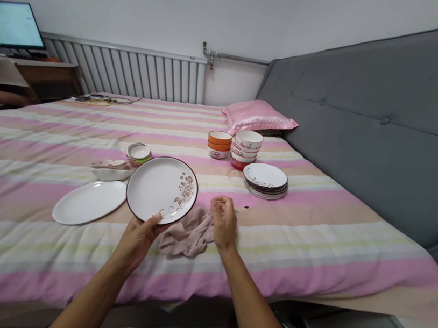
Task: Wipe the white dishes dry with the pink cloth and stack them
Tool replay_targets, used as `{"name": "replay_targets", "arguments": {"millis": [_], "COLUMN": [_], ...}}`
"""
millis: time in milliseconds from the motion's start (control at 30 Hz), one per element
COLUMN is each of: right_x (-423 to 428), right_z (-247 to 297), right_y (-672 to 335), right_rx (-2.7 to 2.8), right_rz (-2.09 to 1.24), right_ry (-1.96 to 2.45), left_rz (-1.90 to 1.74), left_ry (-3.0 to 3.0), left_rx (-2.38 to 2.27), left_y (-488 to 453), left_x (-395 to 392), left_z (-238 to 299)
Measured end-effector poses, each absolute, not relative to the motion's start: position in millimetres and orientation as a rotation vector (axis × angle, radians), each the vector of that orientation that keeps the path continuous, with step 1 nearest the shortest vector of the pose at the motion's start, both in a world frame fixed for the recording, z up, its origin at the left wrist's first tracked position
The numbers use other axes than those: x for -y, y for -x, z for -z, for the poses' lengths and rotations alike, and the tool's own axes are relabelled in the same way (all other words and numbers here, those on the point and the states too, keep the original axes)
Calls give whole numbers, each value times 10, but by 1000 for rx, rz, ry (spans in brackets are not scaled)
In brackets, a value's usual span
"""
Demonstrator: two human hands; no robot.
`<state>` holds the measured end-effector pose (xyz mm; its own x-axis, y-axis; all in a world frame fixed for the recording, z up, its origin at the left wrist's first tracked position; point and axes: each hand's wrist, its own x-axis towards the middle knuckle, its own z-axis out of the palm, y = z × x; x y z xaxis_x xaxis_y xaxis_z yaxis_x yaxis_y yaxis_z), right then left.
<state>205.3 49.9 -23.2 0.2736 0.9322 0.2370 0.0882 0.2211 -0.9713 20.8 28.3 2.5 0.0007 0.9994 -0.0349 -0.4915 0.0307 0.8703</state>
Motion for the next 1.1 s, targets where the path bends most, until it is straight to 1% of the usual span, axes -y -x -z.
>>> {"name": "replay_targets", "arguments": {"millis": [133, 400, 633, 867, 1100], "right_x": [-447, -450, -406, -383, -512], "right_z": [212, 246, 193, 170, 148], "right_y": [-2002, -1942, -1964, -1984, -2176], "right_rx": [1322, 1228, 1125, 813, 739], "right_rz": [-1125, -1345, -1433, -1505, -1307], "right_ry": [1133, 1160, 1130, 1056, 1124], "left_rz": [-1313, -1217, -1183, -1082, -1051], "left_ry": [-797, -808, -847, -971, -1005], "left_rx": [-856, -801, -850, -915, -957], "left_y": [-229, -299, -312, -348, -290], "left_x": [-237, -194, -186, -184, -146], "left_z": [-5, -1, -33, -49, -129]}}
